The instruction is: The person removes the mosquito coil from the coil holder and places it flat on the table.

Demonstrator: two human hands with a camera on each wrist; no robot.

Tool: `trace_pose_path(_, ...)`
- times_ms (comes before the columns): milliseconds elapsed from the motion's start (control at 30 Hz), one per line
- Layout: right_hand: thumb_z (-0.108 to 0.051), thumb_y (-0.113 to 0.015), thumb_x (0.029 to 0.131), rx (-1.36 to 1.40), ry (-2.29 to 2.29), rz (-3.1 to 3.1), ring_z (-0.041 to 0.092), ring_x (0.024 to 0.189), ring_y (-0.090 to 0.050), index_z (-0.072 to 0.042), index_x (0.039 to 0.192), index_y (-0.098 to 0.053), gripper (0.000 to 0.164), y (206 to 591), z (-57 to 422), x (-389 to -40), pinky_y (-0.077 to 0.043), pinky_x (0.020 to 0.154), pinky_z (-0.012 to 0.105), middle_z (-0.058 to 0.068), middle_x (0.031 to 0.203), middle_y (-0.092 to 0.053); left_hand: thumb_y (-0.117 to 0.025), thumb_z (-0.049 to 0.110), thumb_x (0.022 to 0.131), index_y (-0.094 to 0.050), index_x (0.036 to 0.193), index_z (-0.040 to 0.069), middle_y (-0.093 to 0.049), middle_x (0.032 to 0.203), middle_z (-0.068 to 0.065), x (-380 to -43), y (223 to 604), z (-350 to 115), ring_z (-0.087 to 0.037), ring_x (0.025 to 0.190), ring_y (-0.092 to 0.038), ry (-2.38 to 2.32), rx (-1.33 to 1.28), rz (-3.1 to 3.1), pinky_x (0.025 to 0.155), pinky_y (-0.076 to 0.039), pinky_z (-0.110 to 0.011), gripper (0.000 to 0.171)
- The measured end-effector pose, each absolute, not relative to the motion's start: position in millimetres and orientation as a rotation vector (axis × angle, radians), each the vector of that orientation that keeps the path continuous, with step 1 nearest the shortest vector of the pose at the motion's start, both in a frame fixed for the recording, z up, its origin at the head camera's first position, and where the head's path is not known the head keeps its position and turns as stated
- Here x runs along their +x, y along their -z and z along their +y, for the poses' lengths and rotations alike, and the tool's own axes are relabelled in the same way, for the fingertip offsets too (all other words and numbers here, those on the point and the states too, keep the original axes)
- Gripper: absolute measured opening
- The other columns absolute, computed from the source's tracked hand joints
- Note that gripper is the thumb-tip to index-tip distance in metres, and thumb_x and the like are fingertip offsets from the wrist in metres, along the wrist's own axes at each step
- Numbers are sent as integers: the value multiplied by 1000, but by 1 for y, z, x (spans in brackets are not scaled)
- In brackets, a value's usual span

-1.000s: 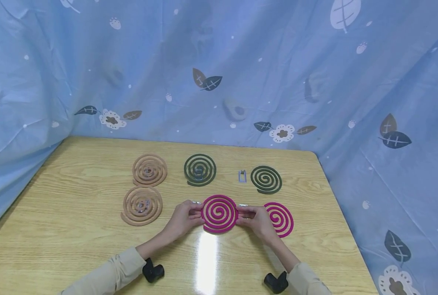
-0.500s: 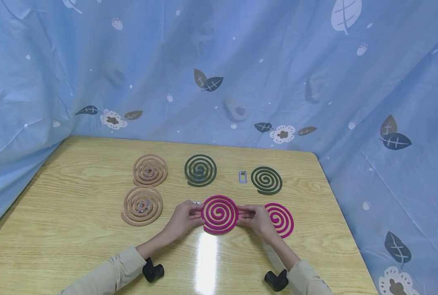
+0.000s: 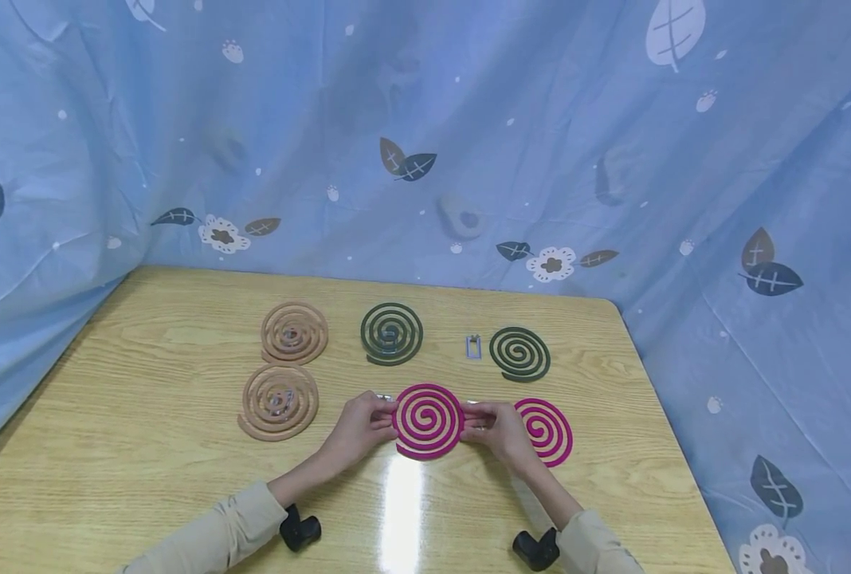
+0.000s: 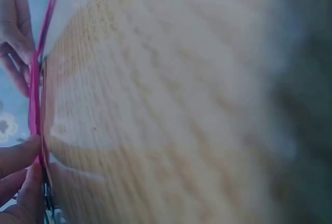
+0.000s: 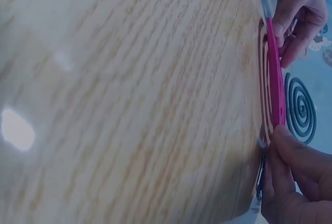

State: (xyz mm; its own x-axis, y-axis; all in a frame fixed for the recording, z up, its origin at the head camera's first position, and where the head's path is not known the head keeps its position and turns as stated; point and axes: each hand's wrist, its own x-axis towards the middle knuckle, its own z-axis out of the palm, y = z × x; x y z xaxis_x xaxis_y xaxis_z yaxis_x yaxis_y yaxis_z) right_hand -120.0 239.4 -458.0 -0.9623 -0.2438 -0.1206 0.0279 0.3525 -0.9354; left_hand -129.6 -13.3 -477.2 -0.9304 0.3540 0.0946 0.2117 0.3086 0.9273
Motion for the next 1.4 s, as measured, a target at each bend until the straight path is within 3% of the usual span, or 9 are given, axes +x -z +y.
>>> trace_pose_path(733,11,-73,75,-216,1512,2539,33,86,-68,18,113,-60,41,459,236,-120,-59,73,25,29,103,-66,-73,-14,74,-64,106,-16,-55,92,-18,-129,475,-12,-28,85,-64,-1593,573,2532,74,-57,-19,34)
trace_pose_path(1033,6,-77,73,-144,1343,2719,22,81,-67,8,105,-69,33,460,231,-118,-58,70,23,15,94,-71,-75,-10,74,-66,106,-13,-57,88,-13,-130,474,-11,-22,83,-62,-1524,576,2588,71,-56,-15,33)
trace_pose_path(1400,5,-79,72,-173,1314,2753,19,77,-66,7,103,-70,32,458,230,-118,-56,65,20,11,87,-71,-75,-10,74,-66,105,-14,-58,86,-14,-130,471,-10,-23,81,-62,-1501,607,2616,70,-57,-18,33)
